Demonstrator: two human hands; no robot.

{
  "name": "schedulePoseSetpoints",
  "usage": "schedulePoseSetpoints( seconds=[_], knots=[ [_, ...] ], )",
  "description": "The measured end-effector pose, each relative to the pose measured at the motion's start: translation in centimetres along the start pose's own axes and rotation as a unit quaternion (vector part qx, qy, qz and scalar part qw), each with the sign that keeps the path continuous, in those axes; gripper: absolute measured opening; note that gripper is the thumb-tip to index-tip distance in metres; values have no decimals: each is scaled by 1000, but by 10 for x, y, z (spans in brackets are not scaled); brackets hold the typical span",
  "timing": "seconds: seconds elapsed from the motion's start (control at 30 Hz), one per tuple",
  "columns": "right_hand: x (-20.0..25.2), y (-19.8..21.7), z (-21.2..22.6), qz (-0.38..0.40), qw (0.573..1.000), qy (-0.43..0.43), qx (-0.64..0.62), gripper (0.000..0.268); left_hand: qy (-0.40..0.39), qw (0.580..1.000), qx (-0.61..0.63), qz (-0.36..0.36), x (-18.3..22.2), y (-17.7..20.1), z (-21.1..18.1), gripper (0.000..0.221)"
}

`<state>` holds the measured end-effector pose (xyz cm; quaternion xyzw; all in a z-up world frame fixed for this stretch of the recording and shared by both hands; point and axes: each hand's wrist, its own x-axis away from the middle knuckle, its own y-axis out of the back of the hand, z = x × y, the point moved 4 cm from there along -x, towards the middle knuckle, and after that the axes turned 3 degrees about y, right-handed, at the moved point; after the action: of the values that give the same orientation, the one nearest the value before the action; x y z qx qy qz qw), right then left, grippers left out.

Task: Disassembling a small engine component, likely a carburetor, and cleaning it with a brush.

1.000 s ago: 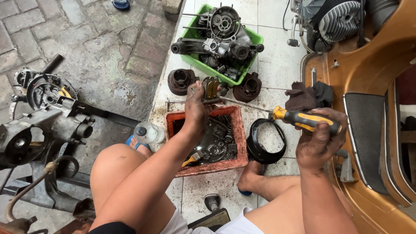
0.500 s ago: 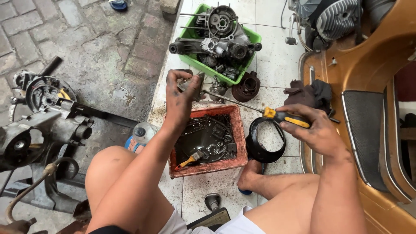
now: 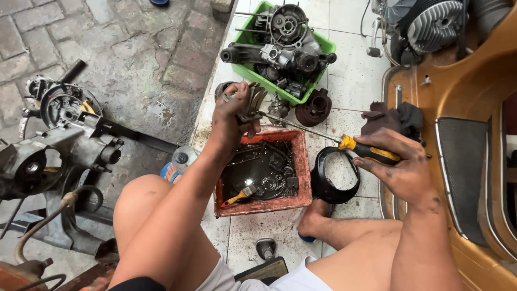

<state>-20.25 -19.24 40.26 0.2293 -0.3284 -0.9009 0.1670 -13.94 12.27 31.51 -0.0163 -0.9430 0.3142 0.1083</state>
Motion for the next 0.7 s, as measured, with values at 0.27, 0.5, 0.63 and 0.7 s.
schedulePoseSetpoints(
  seconds=[0.27, 0.5, 0.63, 0.7],
  knots=[
    [4, 1, -10, 43, 992, -122, 2, 35, -146, 977, -151, 36, 12, -17, -22, 29],
    [3, -3, 6, 8, 997, -7, 76, 45, -142, 976, -162, 21, 8, -15, -21, 35],
    [8, -1, 8, -30, 987, 72, 138, 42, -97, 989, -114, 24, 8, -16, -19, 26],
    [8, -2, 20, -68, 962, 155, 214, 38, -30, 992, -120, -28, 9, -14, -18, 35]
  ],
)
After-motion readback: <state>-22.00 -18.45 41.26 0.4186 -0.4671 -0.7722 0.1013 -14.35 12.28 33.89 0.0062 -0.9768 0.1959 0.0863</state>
